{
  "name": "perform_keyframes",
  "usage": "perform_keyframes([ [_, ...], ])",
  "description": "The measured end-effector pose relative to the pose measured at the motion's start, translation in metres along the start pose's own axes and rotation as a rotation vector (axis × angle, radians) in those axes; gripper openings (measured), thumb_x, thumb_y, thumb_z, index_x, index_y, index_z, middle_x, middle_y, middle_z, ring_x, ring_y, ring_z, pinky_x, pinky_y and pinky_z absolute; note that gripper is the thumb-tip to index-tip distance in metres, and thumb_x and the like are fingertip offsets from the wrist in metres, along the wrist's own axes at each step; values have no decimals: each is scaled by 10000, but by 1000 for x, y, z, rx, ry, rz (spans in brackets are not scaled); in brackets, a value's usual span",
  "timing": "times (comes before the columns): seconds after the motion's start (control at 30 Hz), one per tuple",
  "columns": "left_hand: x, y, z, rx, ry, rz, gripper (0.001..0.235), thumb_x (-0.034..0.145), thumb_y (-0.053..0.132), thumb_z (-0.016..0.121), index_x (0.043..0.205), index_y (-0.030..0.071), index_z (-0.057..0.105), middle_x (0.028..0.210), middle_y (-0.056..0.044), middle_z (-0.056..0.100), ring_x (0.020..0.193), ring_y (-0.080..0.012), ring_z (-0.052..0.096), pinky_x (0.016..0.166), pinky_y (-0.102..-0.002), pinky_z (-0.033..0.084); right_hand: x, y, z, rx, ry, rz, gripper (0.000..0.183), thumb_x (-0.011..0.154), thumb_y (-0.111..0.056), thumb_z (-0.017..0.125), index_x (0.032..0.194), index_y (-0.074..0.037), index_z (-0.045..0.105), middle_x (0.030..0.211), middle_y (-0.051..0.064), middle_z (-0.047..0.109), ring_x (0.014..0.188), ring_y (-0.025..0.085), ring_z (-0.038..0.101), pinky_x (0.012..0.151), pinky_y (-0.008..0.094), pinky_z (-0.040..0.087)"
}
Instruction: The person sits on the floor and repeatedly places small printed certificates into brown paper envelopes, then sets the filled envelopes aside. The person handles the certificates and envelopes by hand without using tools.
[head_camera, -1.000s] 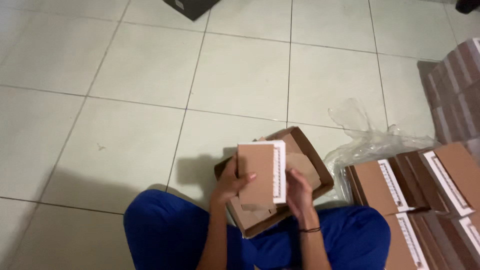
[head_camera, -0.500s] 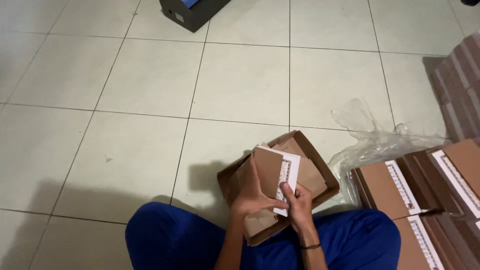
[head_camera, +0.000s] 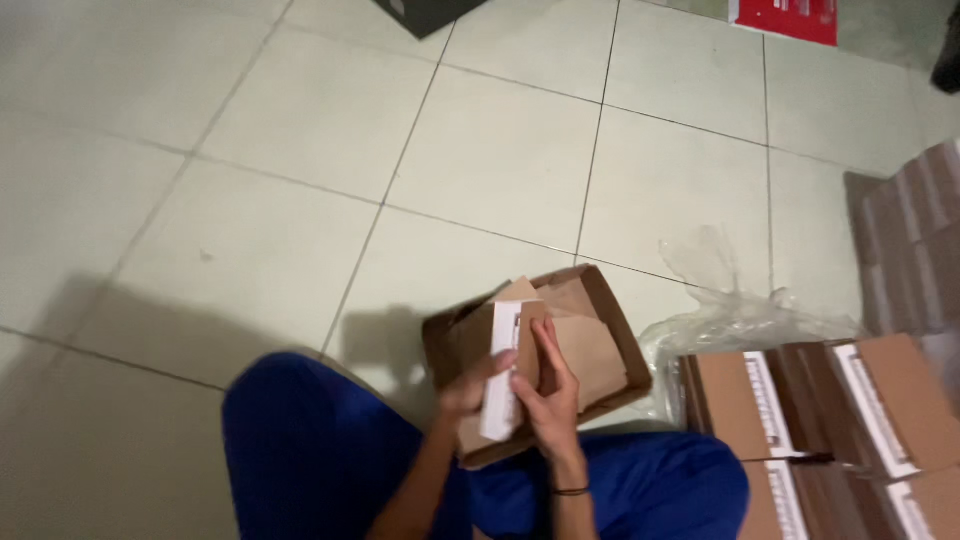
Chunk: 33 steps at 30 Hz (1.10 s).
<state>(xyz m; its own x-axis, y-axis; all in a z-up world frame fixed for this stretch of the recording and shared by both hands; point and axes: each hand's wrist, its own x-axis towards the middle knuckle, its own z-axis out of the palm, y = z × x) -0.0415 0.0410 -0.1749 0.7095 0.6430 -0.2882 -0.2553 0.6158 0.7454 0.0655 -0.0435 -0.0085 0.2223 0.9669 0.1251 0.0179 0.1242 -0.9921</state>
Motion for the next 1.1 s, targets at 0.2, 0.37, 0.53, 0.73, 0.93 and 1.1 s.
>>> perform_keyframes([
  [0.2,-88,149,92,396,85,-105,418,916,391,638,1173,72,721,999,-52,742,862,-135,682,768,-290,552,-7,34,18,75,265,-34,842,807,-308,798,1503,14,452,1605,199,440,1521,275,379,1256,375,315],
  [0.37,-47,94,25,481,314,136,461,935,256,790,1310,19,660,1076,-123,736,824,-209,695,737,-389,542,9,41,15,172,192,169,1310,588,-90,989,1613,-33,176,1662,250,305,1532,462,246,1222,624,291],
  [0.53,-62,124,46,476,344,168,776,943,369,753,1557,-2,457,1481,-219,560,1333,-345,558,1121,-508,385,21,29,-8,30,214,330,810,754,-41,768,1497,62,463,1476,279,531,1388,402,500,1105,528,455],
  [0.73,-73,135,66,440,239,225,786,931,324,731,1576,4,416,1457,-233,571,1303,-329,552,1103,-519,387,18,77,-42,-206,383,590,808,819,-268,763,1521,27,494,1512,335,456,1442,474,411,1102,660,362],
  [0.93,-73,138,70,581,194,186,876,925,361,715,1626,25,311,1619,-287,356,1510,-410,326,1229,-537,249,31,23,-62,-609,241,666,595,724,-491,881,1072,-25,753,1039,269,703,1044,481,676,844,569,524],
  [1.1,-76,136,79,572,198,214,888,918,382,721,1629,42,312,1631,-263,342,1526,-374,302,1249,-527,224,34,36,-56,-466,509,606,425,768,-328,862,992,23,776,937,278,721,882,472,710,715,600,524],
])
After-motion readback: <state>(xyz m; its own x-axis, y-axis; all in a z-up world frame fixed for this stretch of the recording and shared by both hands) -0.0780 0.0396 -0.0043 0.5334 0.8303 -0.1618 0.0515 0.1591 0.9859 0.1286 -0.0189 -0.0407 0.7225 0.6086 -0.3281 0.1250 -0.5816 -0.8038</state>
